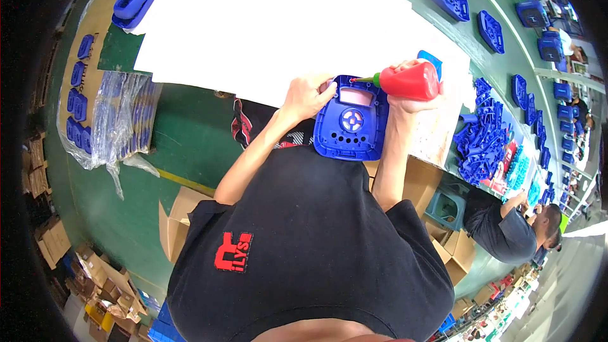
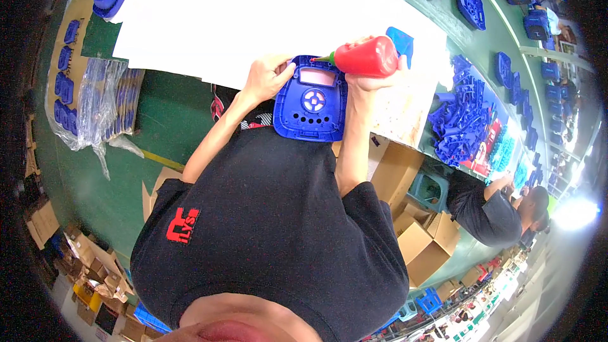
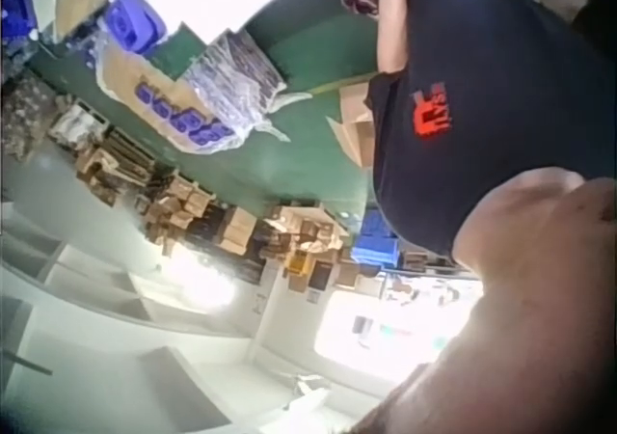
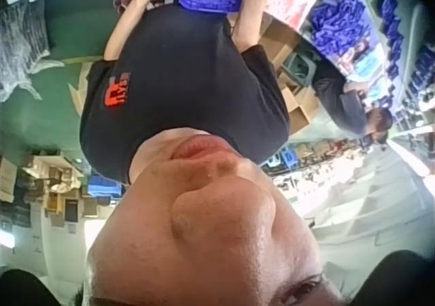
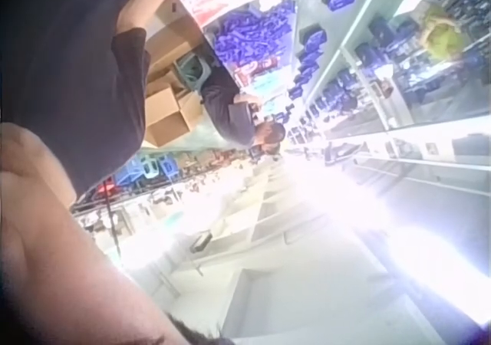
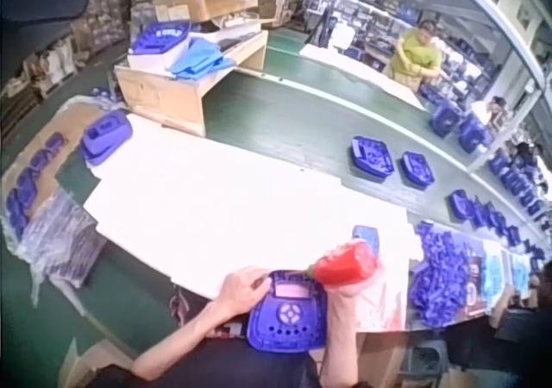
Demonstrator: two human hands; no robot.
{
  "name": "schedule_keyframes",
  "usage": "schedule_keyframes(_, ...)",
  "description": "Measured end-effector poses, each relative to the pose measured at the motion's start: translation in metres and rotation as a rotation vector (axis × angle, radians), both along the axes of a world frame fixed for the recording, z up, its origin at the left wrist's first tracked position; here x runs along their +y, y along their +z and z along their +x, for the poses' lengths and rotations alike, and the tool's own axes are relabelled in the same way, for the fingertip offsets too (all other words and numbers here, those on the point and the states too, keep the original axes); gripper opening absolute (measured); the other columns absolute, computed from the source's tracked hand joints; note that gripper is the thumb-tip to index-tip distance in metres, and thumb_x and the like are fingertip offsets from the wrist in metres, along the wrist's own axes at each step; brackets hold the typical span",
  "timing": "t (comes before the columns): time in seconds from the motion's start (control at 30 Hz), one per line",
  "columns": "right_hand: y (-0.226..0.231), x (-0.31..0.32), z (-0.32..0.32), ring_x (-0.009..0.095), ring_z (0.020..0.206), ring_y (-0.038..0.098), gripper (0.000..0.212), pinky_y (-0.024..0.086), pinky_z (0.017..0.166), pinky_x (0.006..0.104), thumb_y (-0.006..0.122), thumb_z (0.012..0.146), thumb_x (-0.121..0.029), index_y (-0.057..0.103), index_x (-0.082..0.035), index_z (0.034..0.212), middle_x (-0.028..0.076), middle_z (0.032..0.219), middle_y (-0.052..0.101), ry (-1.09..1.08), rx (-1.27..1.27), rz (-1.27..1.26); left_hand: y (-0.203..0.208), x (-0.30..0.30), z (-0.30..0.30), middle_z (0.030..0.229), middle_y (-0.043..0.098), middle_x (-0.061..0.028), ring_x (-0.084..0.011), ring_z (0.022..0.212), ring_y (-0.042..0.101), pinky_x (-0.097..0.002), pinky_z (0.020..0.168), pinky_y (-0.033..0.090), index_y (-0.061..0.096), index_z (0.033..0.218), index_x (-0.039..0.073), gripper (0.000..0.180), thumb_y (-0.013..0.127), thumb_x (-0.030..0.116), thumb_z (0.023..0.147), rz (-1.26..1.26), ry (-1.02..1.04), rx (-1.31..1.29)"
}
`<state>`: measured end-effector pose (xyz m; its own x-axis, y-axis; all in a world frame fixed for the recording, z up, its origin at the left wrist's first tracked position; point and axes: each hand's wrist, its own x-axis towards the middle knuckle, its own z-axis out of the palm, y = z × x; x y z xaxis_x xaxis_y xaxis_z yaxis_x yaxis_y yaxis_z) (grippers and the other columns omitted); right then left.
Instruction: The person applies glue from a bottle to the edges of blue plastic housings, then attaches small blue plastic handles to them by hand.
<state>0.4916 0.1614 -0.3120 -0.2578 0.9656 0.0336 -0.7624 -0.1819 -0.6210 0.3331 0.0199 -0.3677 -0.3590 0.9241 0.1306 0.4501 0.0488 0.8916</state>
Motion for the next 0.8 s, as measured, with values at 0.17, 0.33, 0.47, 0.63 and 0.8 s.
schedule_keyframes(0.17, 0.0, -0.007, 0.0, 0.033, 0.067, 0.059, 0.072, 0.05, 0.064, 0.046, 0.034, 0.08, -0.065, 0.06, 0.001, 0.092, 0.017, 0.079, 0.062, -0.064, -0.072, -0.051, -0.004, -0.001, 0.0, 0.072, 0.063, -0.0107, -0.0269, 0.066, 0.062, -0.0379, 0.059, 0.048, 0.069, 0.1, 0.009, 0.025, 0.062, 0.027, 0.084, -0.036, -0.002, -0.015)
schedule_keyframes(0.33, 0.022, -0.01, 0.012, 0.028, 0.065, 0.059, 0.072, 0.049, 0.065, 0.0427, 0.032, 0.079, -0.068, 0.06, -0.002, 0.089, 0.014, 0.072, 0.061, -0.1, -0.155, 0.049, -0.005, -0.002, 0.0, 0.068, 0.061, -0.0085, -0.0151, 0.054, 0.056, -0.0295, 0.053, 0.046, 0.069, 0.099, 0.003, 0.022, 0.064, 0.019, 0.085, 0.075, 0.013, 0.04)
schedule_keyframes(0.47, 0.02, -0.01, 0.02, 0.028, 0.064, 0.058, 0.073, 0.049, 0.063, 0.0416, 0.032, 0.079, -0.069, 0.059, -0.002, 0.089, 0.013, 0.071, 0.061, -0.163, -0.189, 0.031, -0.003, -0.001, 0.0, 0.068, 0.061, -0.0085, -0.0146, 0.054, 0.056, -0.0292, 0.053, 0.046, 0.069, 0.099, 0.003, 0.022, 0.064, 0.018, 0.084, 0.064, 0.007, 0.006)
schedule_keyframes(0.63, 0.009, -0.007, 0.022, 0.029, 0.065, 0.058, 0.072, 0.049, 0.063, 0.0423, 0.033, 0.079, -0.068, 0.059, -0.002, 0.089, 0.013, 0.072, 0.061, -0.16, -0.152, 0.029, -0.001, 0.0, 0.0, 0.067, 0.06, -0.0088, -0.0146, 0.053, 0.054, -0.0297, 0.052, 0.045, 0.069, 0.098, 0.003, 0.021, 0.064, 0.019, 0.085, 0.054, 0.012, 0.012)
schedule_keyframes(0.8, 0.005, -0.01, 0.02, 0.03, 0.065, 0.057, 0.072, 0.048, 0.063, 0.0434, 0.033, 0.079, -0.068, 0.059, -0.002, 0.09, 0.014, 0.073, 0.061, -0.179, -0.212, 0.046, -0.003, 0.0, 0.0, 0.067, 0.06, -0.0089, -0.0148, 0.053, 0.055, -0.0297, 0.053, 0.045, 0.069, 0.098, 0.003, 0.022, 0.064, 0.019, 0.085, 0.054, 0.009, 0.038)
